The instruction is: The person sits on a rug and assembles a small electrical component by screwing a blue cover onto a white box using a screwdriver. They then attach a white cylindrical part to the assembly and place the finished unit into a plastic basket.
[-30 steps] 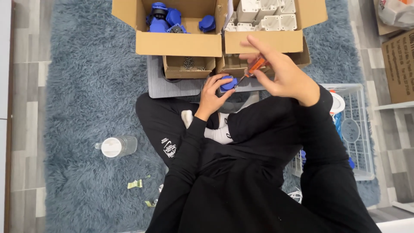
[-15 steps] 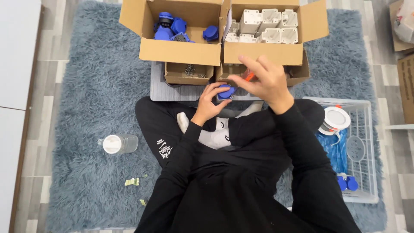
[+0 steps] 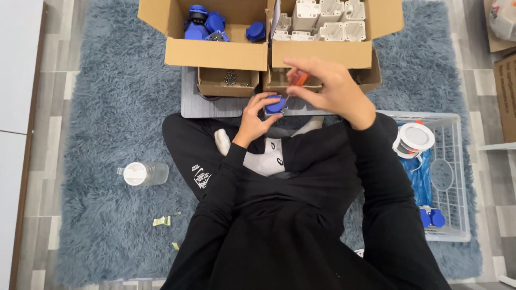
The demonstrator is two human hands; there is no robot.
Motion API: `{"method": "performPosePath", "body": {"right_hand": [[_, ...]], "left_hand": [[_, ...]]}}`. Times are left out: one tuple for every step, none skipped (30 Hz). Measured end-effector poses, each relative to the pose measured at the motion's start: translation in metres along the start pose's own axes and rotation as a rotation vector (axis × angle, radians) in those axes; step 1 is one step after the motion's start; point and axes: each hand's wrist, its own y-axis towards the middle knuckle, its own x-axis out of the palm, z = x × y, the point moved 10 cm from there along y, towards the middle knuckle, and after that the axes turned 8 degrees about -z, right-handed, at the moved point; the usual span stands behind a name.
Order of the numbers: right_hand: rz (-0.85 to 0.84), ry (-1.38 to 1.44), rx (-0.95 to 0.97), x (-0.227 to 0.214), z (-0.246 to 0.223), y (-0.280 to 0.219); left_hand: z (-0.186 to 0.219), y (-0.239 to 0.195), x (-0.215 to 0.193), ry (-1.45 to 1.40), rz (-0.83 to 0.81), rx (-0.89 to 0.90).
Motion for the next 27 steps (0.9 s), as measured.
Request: {"method": "performPosePath", "body": {"right_hand": [[0.001,-0.002,-0.002,0.004,0.006,-0.003],[0.046,-0.108,-0.003,0.004,0.01,-0.007],[0.087,-0.211,0.001,0.005,0.014,-0.013],[0.084,-0.21,0.004,0.01,0.005,-0.015],[0.087,-0.254,0.052,0.01,0.002,-0.014],[0.09,-0.298,0.101,0.01,0.0,-0.013],[0.092,-0.303,0.096,0.007,-0.007,-0.01],[0.063,-0.275,0.091,0.006,-0.013,-0.006],[0.033,-0.244,0.088,0.007,-0.02,-0.003],[0.033,-0.244,0.085,0.004,-0.023,-0.004],[-0.06,-0.012,0.133,0.009,-0.015,-0.003],[-0.156,0.221,0.178,0.017,-0.01,-0.003],[-0.155,0.222,0.173,0.016,-0.007,-0.003],[-0.19,0.299,0.181,0.019,-0.002,-0.003],[-0.224,0.378,0.194,0.024,0.001,-0.006],[-0.222,0.381,0.194,0.024,0.002,-0.003],[-0.198,0.335,0.198,0.022,0.003,-0.003],[-0.175,0.289,0.203,0.02,0.003,-0.002],[-0.178,0.294,0.204,0.022,0.003,-0.003],[-0.145,0.256,0.183,0.019,0.001,-0.003],[-0.11,0.216,0.157,0.015,-0.001,-0.001],[-0.111,0.219,0.154,0.018,-0.002,-0.002],[-0.074,0.152,0.189,0.016,0.001,-0.004],[-0.035,0.084,0.223,0.013,0.003,-0.006],[-0.039,0.088,0.224,0.016,0.003,-0.008],[-0.002,-0.081,0.252,0.014,0.003,-0.01],[0.036,-0.252,0.277,0.011,0.002,-0.013]], "left_hand": [[-0.001,0.001,0.0,0.001,0.001,0.003],[-0.001,0.002,0.0,0.003,0.003,0.014],[0.0,0.0,0.002,0.001,0.005,0.02],[0.012,-0.004,-0.001,-0.001,0.005,0.017],[0.016,0.0,-0.001,0.023,-0.028,-0.044],[0.019,0.004,-0.002,0.046,-0.061,-0.106],[0.02,0.004,-0.001,0.048,-0.058,-0.1],[0.019,0.005,-0.001,0.044,-0.055,-0.101],[0.018,0.003,-0.002,0.04,-0.053,-0.106],[0.018,0.001,-0.001,0.042,-0.051,-0.104],[0.017,0.001,-0.001,0.04,-0.045,-0.105],[0.016,0.001,-0.001,0.038,-0.039,-0.105],[0.016,0.002,-0.002,0.043,-0.037,-0.104],[0.016,0.003,-0.002,0.033,-0.039,-0.103],[0.016,0.002,-0.001,0.019,-0.045,-0.105],[0.014,0.004,-0.002,0.021,-0.047,-0.107],[0.013,0.003,-0.001,0.02,-0.053,-0.113],[0.011,0.002,0.0,0.019,-0.059,-0.12],[0.012,0.002,0.0,0.019,-0.058,-0.126],[0.013,0.001,0.001,0.021,-0.059,-0.126],[0.014,0.003,-0.001,0.027,-0.06,-0.123],[0.014,0.002,-0.002,0.03,-0.057,-0.125],[0.014,0.003,-0.002,0.035,-0.054,-0.125],[0.015,0.002,-0.001,0.04,-0.051,-0.125],[0.015,0.003,-0.002,0.039,-0.049,-0.13],[0.016,0.003,-0.003,0.053,-0.04,-0.118],[0.018,0.004,-0.003,0.067,-0.031,-0.105]]}}
